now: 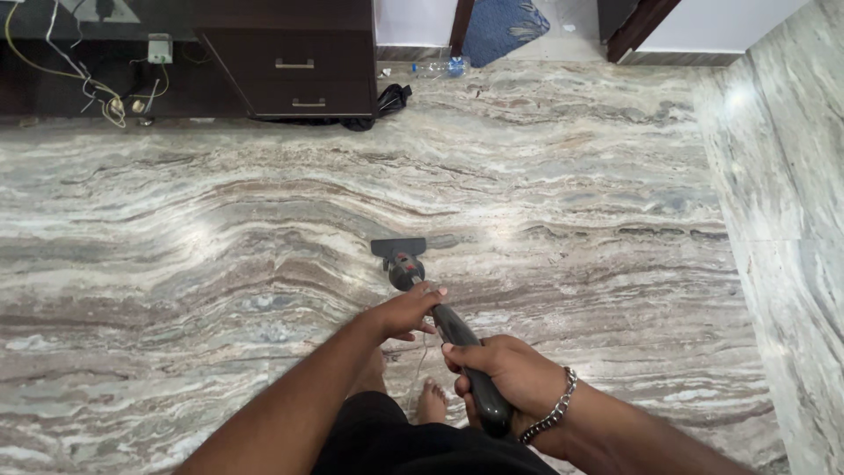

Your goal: The person vacuums the marble floor using a hand-held vacuum cleaner, moving the vacuum head across open floor areas and under a dining table and chairs.

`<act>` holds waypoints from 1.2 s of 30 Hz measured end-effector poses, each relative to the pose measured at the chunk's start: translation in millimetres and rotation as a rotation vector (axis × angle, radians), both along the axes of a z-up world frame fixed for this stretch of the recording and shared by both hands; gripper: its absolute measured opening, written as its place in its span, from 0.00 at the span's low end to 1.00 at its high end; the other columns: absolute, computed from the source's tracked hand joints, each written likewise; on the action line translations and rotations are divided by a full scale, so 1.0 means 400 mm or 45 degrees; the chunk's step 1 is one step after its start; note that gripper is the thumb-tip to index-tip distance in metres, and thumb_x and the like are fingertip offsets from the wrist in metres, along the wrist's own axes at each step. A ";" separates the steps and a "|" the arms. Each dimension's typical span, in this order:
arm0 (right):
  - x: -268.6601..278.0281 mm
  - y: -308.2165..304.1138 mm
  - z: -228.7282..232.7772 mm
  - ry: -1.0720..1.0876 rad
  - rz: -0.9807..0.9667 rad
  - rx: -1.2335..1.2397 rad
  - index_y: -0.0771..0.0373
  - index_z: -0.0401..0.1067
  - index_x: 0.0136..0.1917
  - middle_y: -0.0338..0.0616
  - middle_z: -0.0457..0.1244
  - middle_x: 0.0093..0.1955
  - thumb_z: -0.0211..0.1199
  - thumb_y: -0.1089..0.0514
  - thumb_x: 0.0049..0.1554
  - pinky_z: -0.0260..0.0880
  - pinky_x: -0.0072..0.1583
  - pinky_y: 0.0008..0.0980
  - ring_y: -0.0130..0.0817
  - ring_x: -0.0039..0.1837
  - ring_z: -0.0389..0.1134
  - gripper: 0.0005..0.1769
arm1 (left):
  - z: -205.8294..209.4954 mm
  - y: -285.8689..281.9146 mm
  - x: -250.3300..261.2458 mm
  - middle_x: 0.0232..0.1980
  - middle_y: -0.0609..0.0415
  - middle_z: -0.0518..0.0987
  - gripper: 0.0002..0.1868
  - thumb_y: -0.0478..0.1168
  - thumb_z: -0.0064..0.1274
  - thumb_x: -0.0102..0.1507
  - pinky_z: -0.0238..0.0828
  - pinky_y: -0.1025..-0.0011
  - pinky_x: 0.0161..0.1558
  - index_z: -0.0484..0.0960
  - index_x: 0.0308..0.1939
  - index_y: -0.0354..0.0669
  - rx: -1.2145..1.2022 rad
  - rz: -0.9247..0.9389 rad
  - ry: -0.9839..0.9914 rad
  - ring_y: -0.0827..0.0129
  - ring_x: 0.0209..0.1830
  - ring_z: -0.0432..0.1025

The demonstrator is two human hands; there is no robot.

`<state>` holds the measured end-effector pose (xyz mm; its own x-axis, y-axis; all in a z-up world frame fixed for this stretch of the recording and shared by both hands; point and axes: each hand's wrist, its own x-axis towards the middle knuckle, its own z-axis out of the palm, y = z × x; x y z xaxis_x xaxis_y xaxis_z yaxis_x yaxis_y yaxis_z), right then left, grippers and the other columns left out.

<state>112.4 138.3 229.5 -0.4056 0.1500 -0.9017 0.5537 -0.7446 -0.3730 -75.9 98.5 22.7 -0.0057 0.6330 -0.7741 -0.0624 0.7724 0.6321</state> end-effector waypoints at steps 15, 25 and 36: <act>-0.083 0.062 -0.106 -0.074 0.327 0.292 0.65 0.69 0.50 0.40 0.64 0.34 0.66 0.49 0.56 0.64 0.35 0.28 0.27 0.32 0.65 0.18 | -0.066 0.091 -0.132 0.71 0.53 0.73 0.48 0.70 0.38 0.64 0.71 0.56 0.51 0.38 0.82 0.60 0.022 -0.117 0.036 0.65 0.53 0.79; -0.130 0.098 -0.128 -0.079 0.479 0.398 0.67 0.66 0.58 0.43 0.64 0.35 0.65 0.46 0.54 0.67 0.39 0.30 0.28 0.35 0.65 0.27 | -0.049 0.133 -0.200 0.73 0.57 0.70 0.47 0.69 0.36 0.66 0.72 0.59 0.52 0.37 0.82 0.60 -0.014 -0.207 0.078 0.67 0.52 0.78; -0.208 0.121 -0.257 -0.122 0.576 0.657 0.72 0.59 0.64 0.44 0.65 0.34 0.65 0.48 0.56 0.68 0.36 0.35 0.30 0.33 0.67 0.32 | -0.067 0.155 -0.273 0.73 0.55 0.72 0.46 0.68 0.38 0.65 0.72 0.58 0.48 0.40 0.81 0.60 0.014 -0.161 0.092 0.64 0.50 0.79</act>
